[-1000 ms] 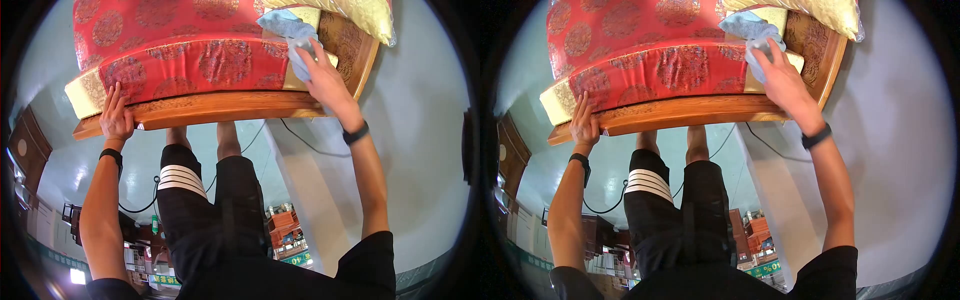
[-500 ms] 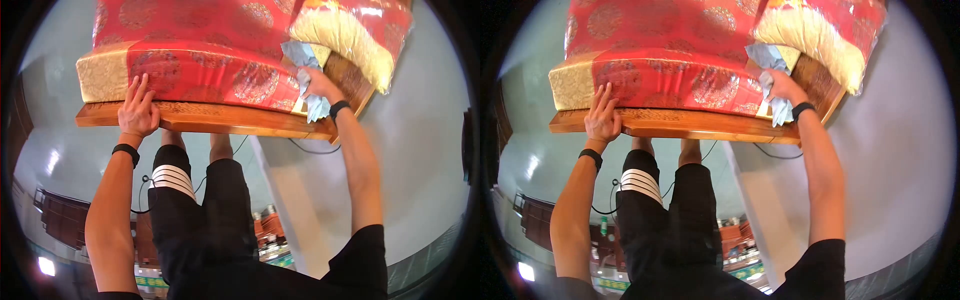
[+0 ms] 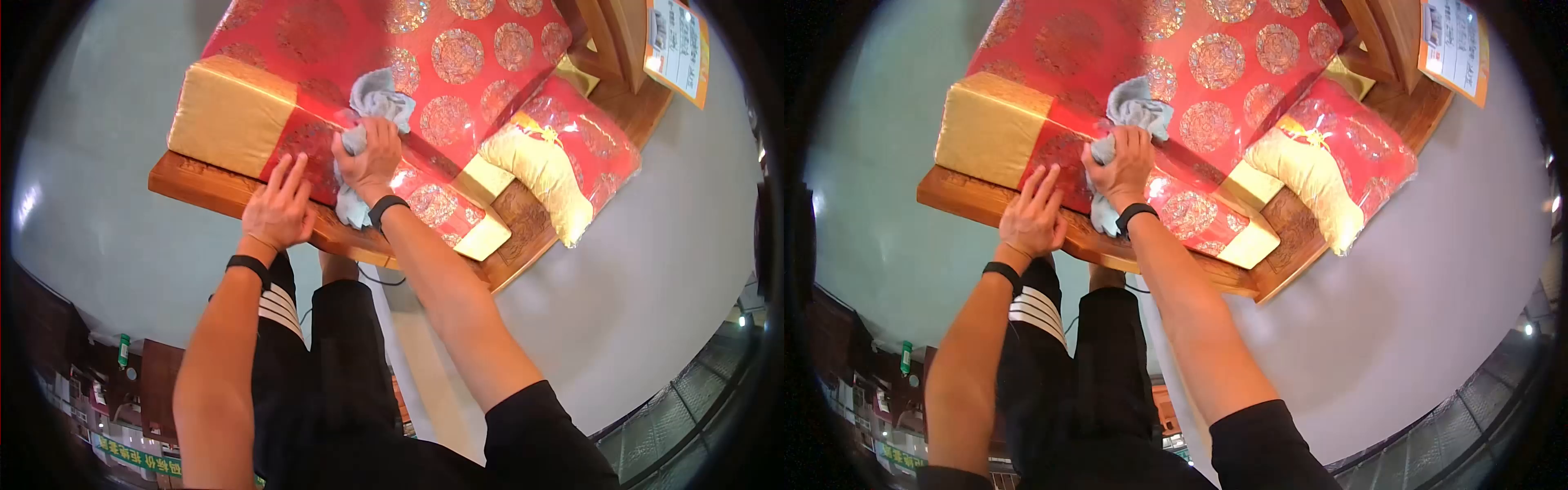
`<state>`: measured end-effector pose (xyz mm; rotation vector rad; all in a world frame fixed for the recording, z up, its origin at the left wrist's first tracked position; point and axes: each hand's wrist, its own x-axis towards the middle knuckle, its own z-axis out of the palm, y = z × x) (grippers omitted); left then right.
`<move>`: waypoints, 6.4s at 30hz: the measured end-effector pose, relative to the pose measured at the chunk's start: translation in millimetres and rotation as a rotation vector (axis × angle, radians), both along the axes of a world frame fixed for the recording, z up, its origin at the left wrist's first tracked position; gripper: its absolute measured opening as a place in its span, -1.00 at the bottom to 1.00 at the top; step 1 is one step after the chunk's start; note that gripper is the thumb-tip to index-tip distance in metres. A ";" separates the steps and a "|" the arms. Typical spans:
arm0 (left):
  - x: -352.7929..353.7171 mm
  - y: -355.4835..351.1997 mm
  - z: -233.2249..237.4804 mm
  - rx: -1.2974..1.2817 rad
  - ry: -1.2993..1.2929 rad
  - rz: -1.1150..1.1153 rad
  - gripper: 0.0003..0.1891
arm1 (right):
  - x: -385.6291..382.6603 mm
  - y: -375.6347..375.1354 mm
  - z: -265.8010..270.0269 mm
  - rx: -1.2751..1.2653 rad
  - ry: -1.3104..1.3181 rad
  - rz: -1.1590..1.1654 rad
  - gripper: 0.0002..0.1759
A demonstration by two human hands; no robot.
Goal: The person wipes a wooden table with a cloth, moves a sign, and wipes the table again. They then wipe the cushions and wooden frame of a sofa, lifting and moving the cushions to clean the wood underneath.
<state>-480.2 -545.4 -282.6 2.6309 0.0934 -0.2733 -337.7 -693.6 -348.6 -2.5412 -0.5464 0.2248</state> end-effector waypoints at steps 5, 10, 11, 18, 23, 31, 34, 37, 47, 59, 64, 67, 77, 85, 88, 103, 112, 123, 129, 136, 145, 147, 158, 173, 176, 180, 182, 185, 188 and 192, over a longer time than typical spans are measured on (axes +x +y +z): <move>-11.0 2.2 -2.1 -0.022 -0.026 -0.028 -0.73 | 14.0 -13.6 -34.7 0.024 0.044 0.067 -0.52; -6.2 6.2 7.4 -0.067 -0.016 -0.028 -0.74 | 17.3 -20.9 -62.0 0.070 0.091 0.068 -0.54; -4.9 7.1 6.4 -0.068 -0.005 -0.036 -0.74 | 19.7 -23.2 -67.5 0.068 0.092 0.068 -0.54; 6.2 5.9 15.3 -0.056 0.004 -0.050 -0.45 | 25.0 -21.5 -67.6 0.041 0.083 0.005 -0.46; 5.5 3.5 13.3 -0.044 -0.011 -0.080 -0.34 | 24.6 -19.5 -62.5 0.072 0.066 -0.031 -0.42; 14.3 -10.1 19.4 0.175 -0.082 -0.200 -0.14 | 30.0 -27.8 -13.5 0.103 0.279 -0.025 -0.32; 17.9 -14.3 20.2 0.205 -0.043 -0.232 -0.14 | 33.0 -82.7 11.2 0.120 0.322 0.167 -0.30; 15.1 -10.0 16.1 0.168 -0.002 -0.269 -0.17 | 47.9 -168.1 38.4 -0.070 0.454 0.395 -0.30; 7.3 -6.6 10.1 0.153 -0.004 -0.256 -0.24 | 34.4 -438.9 68.4 -0.765 0.503 0.204 -0.15; 7.7 -6.6 9.4 0.167 0.023 -0.267 -0.22 | 39.9 -445.9 14.1 -0.670 0.502 0.202 -0.24; 7.5 -7.9 11.8 0.174 0.020 -0.247 -0.24 | 54.3 -426.4 29.1 -0.755 0.722 0.165 0.02; 6.7 -5.7 12.1 0.169 0.027 -0.238 -0.26 | 56.9 -424.1 28.7 -0.769 0.738 0.173 0.04; 10.2 -2.4 13.4 0.164 0.110 -0.160 -0.39 | 76.1 -400.1 41.0 -0.946 0.594 0.525 0.09; 23.3 -2.0 17.7 0.115 0.325 -0.175 -0.34 | 67.8 -406.8 41.1 -1.062 0.570 0.637 0.02; 26.9 -0.4 18.3 0.126 0.361 -0.197 -0.33 | 71.8 -401.8 41.2 -1.062 0.559 0.628 -0.01; 14.6 -3.6 12.5 0.094 0.059 -0.295 -0.59 | 57.5 -430.5 67.2 -0.806 0.487 0.455 -0.48; 13.4 -7.4 10.9 0.142 0.112 -0.341 -0.50 | 2.5 -531.9 142.6 -0.516 -0.038 -0.530 -0.52; 11.2 -0.1 1.7 0.174 0.149 -0.377 -0.44 | -143.5 -523.0 116.1 -0.005 0.316 -1.027 -0.11; 9.1 0.0 3.0 0.136 0.128 -0.352 -0.42 | -72.7 -537.6 118.1 -0.050 0.561 -1.081 -0.42; 13.6 -8.3 9.3 0.123 0.104 -0.262 -0.71 | 25.1 -586.1 84.0 0.251 0.612 -0.972 -0.62; 16.7 -5.7 14.7 0.138 0.162 -0.281 -0.66 | 26.6 -564.4 95.6 0.162 0.520 -1.148 -0.50; 18.0 -6.3 16.6 0.130 0.220 -0.231 -0.59 | 27.0 -554.6 100.8 0.065 0.472 -1.156 -0.47; -3.5 1.0 4.5 0.089 0.035 -0.193 -0.69 | -10.8 -555.0 94.6 -0.783 0.539 -1.059 -0.32; 20.2 -6.9 20.3 0.073 0.096 -0.251 -0.45 | 16.0 -485.2 81.9 -0.880 0.119 -1.268 -0.43; 16.7 -5.9 17.7 0.098 0.132 -0.279 -0.48 | 20.9 -478.3 85.4 -0.920 0.108 -1.301 -0.49; 20.0 -8.6 22.4 0.114 0.160 -0.301 -0.53 | 40.5 -488.8 84.5 -0.858 0.097 -1.320 -0.50; 18.7 -8.6 22.3 0.120 0.152 -0.322 -0.53 | 56.6 -487.5 89.9 -0.818 0.093 -1.293 -0.48; 18.9 -7.3 20.5 0.122 0.162 -0.345 -0.55 | 85.4 -471.3 104.5 -0.726 0.115 -1.267 -0.43; 16.0 -8.3 19.8 0.139 0.184 -0.329 -0.58 | 96.6 -488.9 104.1 -0.701 0.187 -1.221 -0.40; 17.0 -10.9 19.9 0.147 0.176 -0.318 -0.61 | 101.9 -522.3 98.1 -0.699 0.307 -1.152 -0.33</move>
